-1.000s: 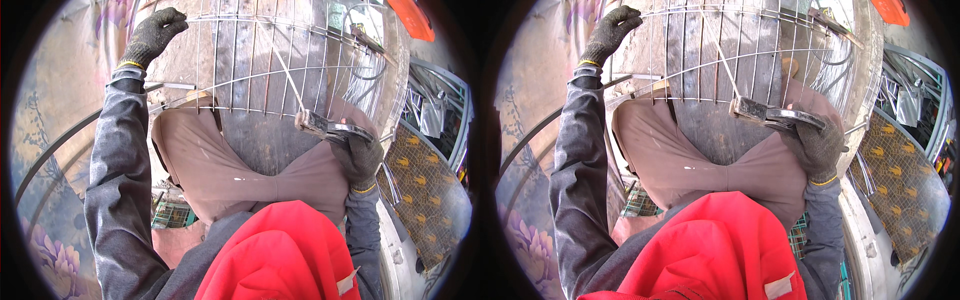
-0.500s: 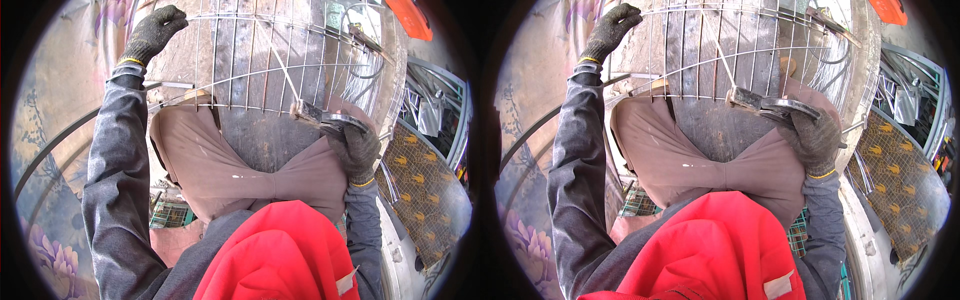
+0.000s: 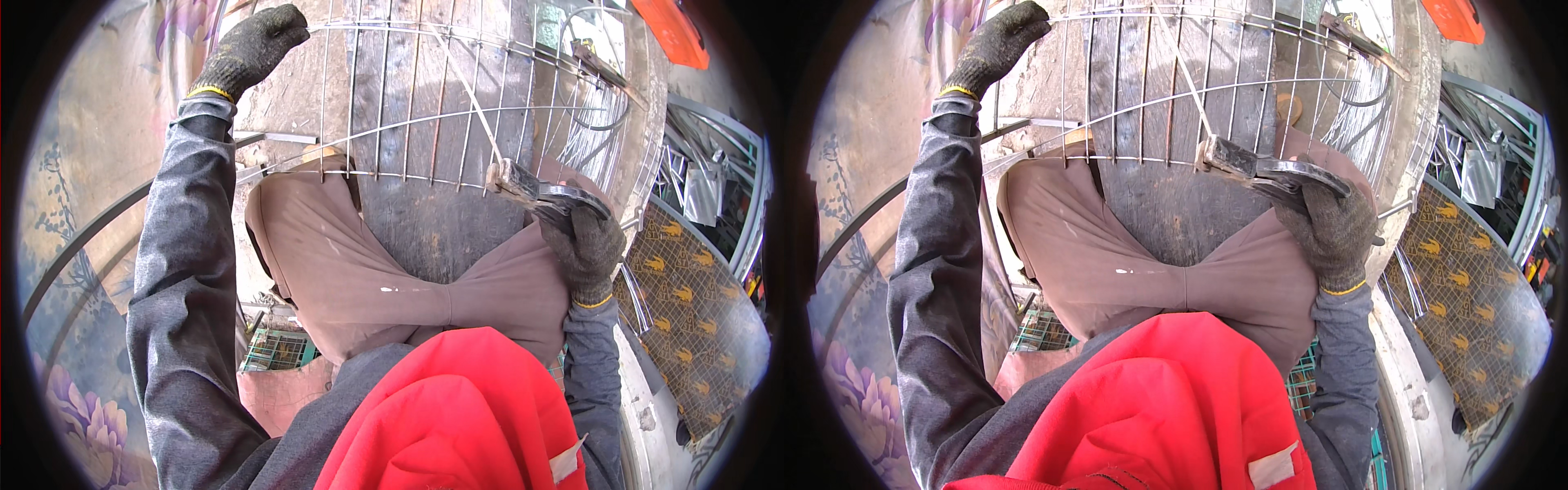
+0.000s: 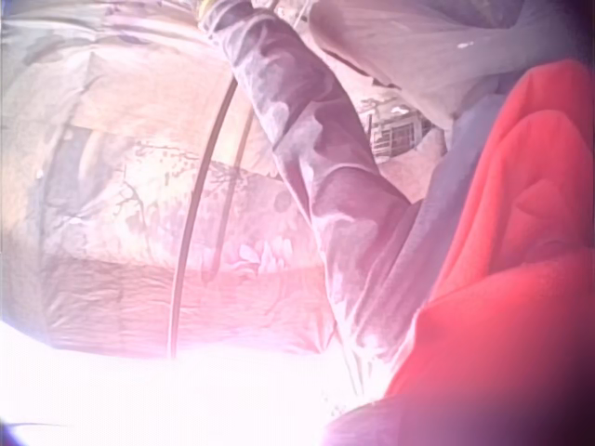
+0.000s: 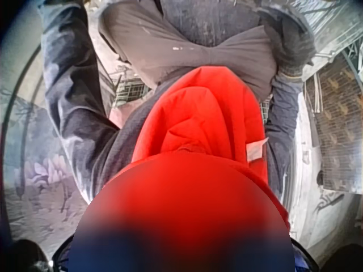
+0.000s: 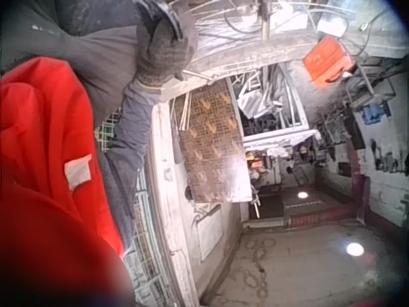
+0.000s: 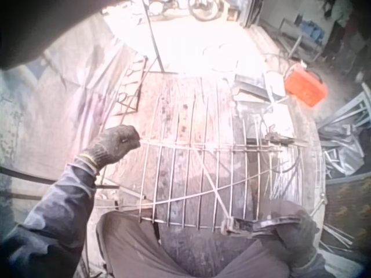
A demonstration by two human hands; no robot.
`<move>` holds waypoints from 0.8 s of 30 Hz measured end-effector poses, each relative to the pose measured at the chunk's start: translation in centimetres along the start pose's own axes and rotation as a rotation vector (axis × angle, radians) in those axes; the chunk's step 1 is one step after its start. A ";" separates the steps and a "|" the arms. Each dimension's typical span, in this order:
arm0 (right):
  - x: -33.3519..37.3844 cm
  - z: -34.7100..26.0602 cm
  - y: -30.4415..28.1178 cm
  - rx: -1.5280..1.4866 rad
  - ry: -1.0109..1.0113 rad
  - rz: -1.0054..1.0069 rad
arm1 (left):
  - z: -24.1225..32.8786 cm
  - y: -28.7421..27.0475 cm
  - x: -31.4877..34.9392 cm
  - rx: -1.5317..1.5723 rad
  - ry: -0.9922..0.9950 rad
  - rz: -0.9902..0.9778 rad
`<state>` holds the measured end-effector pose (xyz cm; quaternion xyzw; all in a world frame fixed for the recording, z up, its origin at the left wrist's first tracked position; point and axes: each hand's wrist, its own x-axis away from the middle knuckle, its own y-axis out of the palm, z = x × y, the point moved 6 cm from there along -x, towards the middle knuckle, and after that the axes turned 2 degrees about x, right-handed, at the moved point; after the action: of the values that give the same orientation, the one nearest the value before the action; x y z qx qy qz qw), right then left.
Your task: Welding a metal mesh grate onto a frame structure using a handheld welding torch.
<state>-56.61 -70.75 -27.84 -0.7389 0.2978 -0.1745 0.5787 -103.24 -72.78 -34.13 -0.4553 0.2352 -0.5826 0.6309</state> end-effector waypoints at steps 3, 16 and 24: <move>0.1 0.0 0.0 0.022 -0.019 0.005 | 0.6 0.2 0.0 -0.047 0.036 0.039; 0.6 0.5 0.2 0.030 0.006 0.004 | 1.1 2.1 1.8 -0.283 0.196 0.219; 0.3 0.3 0.0 0.011 -0.016 0.021 | 2.2 3.3 0.7 -0.280 0.193 0.320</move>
<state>-56.16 -70.74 -27.91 -0.7340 0.2999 -0.1642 0.5868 -99.53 -73.10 -35.77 -0.4374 0.4420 -0.4776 0.6207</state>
